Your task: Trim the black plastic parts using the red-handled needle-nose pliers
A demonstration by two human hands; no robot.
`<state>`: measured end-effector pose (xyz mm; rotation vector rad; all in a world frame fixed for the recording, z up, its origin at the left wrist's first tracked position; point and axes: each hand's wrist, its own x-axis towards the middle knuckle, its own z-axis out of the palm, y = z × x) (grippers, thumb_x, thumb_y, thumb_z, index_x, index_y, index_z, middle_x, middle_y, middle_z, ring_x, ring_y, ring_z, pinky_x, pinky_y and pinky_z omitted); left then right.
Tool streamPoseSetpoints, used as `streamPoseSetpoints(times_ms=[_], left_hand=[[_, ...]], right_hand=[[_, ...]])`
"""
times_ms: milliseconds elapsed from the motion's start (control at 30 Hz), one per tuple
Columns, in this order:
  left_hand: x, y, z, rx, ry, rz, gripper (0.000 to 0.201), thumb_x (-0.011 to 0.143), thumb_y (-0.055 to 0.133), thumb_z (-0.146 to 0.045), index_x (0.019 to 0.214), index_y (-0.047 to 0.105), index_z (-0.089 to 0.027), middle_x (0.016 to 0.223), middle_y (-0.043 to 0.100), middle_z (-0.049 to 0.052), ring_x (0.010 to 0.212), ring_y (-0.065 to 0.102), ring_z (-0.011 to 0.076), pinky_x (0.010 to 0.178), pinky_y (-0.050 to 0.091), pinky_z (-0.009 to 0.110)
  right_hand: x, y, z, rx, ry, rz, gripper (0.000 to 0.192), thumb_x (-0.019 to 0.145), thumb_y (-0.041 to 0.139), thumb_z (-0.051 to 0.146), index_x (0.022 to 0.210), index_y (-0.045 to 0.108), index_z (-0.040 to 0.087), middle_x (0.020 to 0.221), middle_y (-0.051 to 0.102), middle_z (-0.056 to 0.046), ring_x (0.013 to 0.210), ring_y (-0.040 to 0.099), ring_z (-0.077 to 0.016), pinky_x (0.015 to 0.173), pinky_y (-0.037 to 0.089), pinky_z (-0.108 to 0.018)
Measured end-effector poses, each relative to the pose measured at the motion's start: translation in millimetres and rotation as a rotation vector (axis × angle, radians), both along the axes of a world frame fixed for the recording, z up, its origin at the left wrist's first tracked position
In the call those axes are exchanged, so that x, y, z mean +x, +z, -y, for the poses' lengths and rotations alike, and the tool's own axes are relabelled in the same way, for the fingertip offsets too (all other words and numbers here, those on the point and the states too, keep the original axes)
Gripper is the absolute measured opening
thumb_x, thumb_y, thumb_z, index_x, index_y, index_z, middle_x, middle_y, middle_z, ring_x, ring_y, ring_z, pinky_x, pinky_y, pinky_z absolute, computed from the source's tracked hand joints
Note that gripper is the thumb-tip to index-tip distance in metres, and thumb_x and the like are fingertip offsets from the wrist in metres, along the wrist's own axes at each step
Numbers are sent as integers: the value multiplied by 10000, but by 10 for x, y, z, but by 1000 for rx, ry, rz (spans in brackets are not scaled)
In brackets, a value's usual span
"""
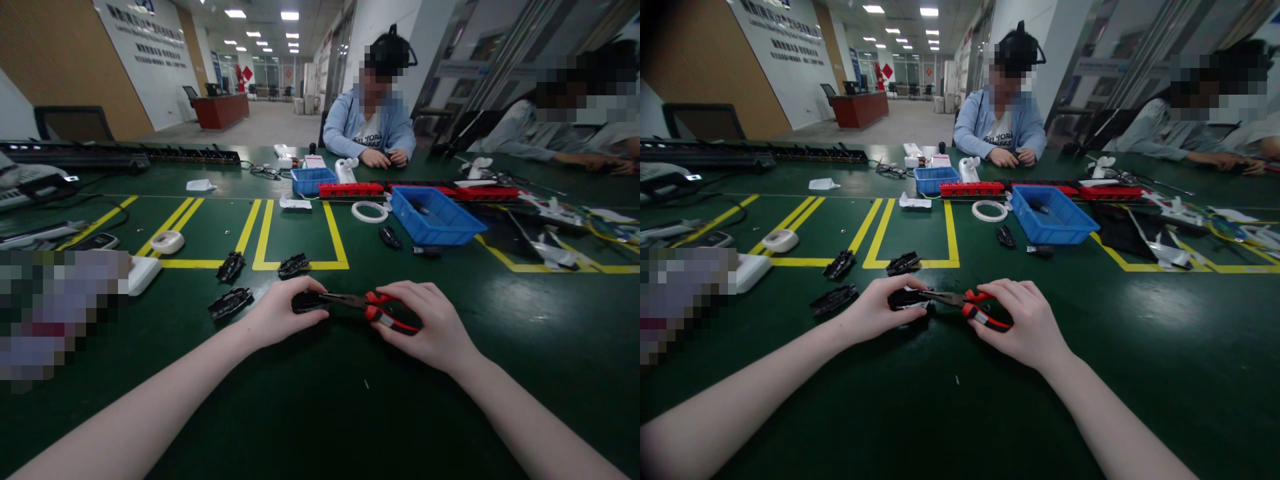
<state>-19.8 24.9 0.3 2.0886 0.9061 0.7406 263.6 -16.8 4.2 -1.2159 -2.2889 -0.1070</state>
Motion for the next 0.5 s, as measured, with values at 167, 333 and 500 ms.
streamPoseSetpoints(times_ms=[167, 333, 500], left_hand=[[2, 96, 63, -6, -4, 57, 323, 870, 674, -250, 1183, 604, -214, 1178, 666, 42, 1077, 627, 211, 945, 500, 355], [-3, 175, 113, 0, -24, 40, 318, 910, 623, -246, 1225, 604, -215, 1242, 646, 61, 1134, 608, 231, 1009, 481, 409], [-8, 162, 108, 22, -77, 32, 327, 930, 596, -237, 1257, 599, -229, 1241, 647, 57, 1125, 616, 216, 1002, 491, 392]], right_hand=[[-29, 15, 12, -3, -4, -18, 370, 799, 665, 367, 1123, 581, 210, 1030, 700, -84, 878, 659, -239, 723, 468, -380], [-26, -16, 4, -40, -25, -61, 353, 793, 653, 391, 1099, 606, 223, 1009, 705, -70, 820, 653, -226, 698, 471, -368], [-9, -51, -6, -81, -18, -90, 346, 796, 649, 391, 1100, 605, 230, 999, 703, -68, 785, 644, -218, 686, 484, -370]])
